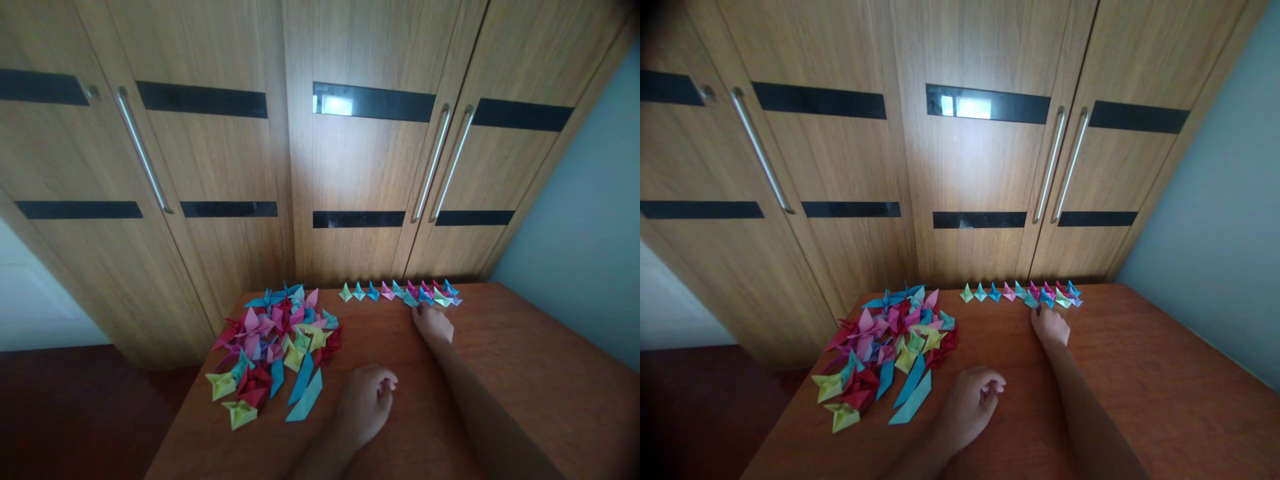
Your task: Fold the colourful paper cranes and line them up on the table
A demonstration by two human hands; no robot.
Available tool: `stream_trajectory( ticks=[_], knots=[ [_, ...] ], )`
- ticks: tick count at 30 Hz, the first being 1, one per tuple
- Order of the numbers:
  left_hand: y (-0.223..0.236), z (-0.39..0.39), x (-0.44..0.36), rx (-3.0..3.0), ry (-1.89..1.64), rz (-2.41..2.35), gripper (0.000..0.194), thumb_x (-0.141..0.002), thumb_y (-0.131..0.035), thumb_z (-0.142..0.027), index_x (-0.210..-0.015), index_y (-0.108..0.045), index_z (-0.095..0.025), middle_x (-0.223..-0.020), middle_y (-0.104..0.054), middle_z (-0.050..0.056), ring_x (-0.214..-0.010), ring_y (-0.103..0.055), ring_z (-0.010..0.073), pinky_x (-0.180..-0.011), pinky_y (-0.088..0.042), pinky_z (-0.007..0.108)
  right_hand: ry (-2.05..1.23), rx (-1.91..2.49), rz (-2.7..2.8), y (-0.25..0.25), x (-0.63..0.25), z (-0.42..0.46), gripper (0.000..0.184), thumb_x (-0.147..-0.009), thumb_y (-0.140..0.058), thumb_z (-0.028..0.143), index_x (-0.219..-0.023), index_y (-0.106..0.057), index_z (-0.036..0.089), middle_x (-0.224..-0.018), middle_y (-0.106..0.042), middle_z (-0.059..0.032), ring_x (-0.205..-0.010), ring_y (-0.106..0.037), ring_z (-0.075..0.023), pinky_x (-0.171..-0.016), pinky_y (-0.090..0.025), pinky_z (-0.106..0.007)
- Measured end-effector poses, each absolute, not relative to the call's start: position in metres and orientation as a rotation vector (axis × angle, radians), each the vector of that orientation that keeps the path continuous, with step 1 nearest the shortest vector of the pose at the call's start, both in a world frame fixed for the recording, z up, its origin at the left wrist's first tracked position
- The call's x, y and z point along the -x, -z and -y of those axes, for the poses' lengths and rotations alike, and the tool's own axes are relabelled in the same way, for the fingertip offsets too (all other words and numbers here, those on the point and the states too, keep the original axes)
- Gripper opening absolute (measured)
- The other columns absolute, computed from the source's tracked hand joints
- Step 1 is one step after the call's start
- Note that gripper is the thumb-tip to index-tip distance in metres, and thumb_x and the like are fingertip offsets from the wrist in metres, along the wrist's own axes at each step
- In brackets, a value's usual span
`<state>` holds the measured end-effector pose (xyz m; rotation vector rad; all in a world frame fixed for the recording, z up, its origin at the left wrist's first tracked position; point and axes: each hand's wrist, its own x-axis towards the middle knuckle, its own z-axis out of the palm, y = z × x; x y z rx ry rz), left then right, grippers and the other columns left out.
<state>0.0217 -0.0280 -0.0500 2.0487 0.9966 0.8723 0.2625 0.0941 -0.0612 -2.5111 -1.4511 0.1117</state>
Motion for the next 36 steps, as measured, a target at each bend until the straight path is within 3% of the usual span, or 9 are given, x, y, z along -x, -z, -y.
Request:
stream_trajectory(
  ticks=[8,17,22,27,36],
  knots=[
    [0.046,0.029,-0.022,-2.028,-0.886,-1.003,0.029,-0.074,-0.044,-0.004,-0.087,-0.065,-0.019,-0.085,-0.068,0.003,-0.075,-0.060,0.0137,-0.068,-0.045,0.022,-0.110,2.436,1.601,0.060,-0.235,-0.061,0.037,-0.089,-0.033,0.046,-0.096,-0.060,0.022,-0.089,-0.066,-0.0119,-0.081,-0.064,-0.0272,-0.067,-0.044,-0.035],
    [0.023,0.041,-0.009,-2.243,-0.766,-1.180,0.026,-0.081,-0.044,-0.011,-0.093,-0.064,-0.022,-0.081,-0.063,0.000,-0.067,-0.057,0.0122,-0.063,-0.043,0.021,-0.144,2.053,1.976,0.061,-0.194,-0.023,0.022,-0.089,-0.040,0.037,-0.084,-0.056,0.024,-0.081,-0.065,-0.0012,-0.073,-0.061,-0.0157,-0.056,-0.032,-0.023],
    [-0.006,0.044,0.042,-2.394,-0.729,-1.475,0.026,-0.086,-0.041,-0.017,-0.101,-0.061,-0.025,-0.099,-0.061,0.003,-0.088,-0.059,0.0164,-0.080,-0.045,0.027,-0.217,1.990,1.933,0.064,-0.200,-0.027,0.020,-0.088,-0.043,0.037,-0.080,-0.056,0.024,-0.073,-0.064,0.0011,-0.069,-0.059,-0.0142,-0.055,-0.030,-0.022],
    [-0.017,0.055,0.121,-2.377,-0.610,-1.969,0.029,-0.089,-0.041,-0.033,-0.110,-0.060,-0.025,-0.112,-0.058,0.006,-0.099,-0.058,0.0218,-0.084,-0.047,0.033,-0.237,1.972,1.910,0.065,-0.201,-0.028,0.020,-0.087,-0.045,0.037,-0.078,-0.057,0.023,-0.073,-0.063,0.0008,-0.068,-0.058,-0.0140,-0.054,-0.029,-0.022],
    [-0.006,0.083,0.157,-2.188,-0.332,-2.427,0.044,-0.088,-0.040,-0.043,-0.124,-0.050,-0.021,-0.129,-0.047,0.011,-0.099,-0.059,0.0261,-0.075,-0.051,0.036,-0.282,1.948,1.882,0.063,-0.202,-0.027,0.019,-0.086,-0.047,0.036,-0.076,-0.057,0.023,-0.072,-0.063,0.0013,-0.066,-0.057,-0.0135,-0.053,-0.027,-0.022]
  ],
)
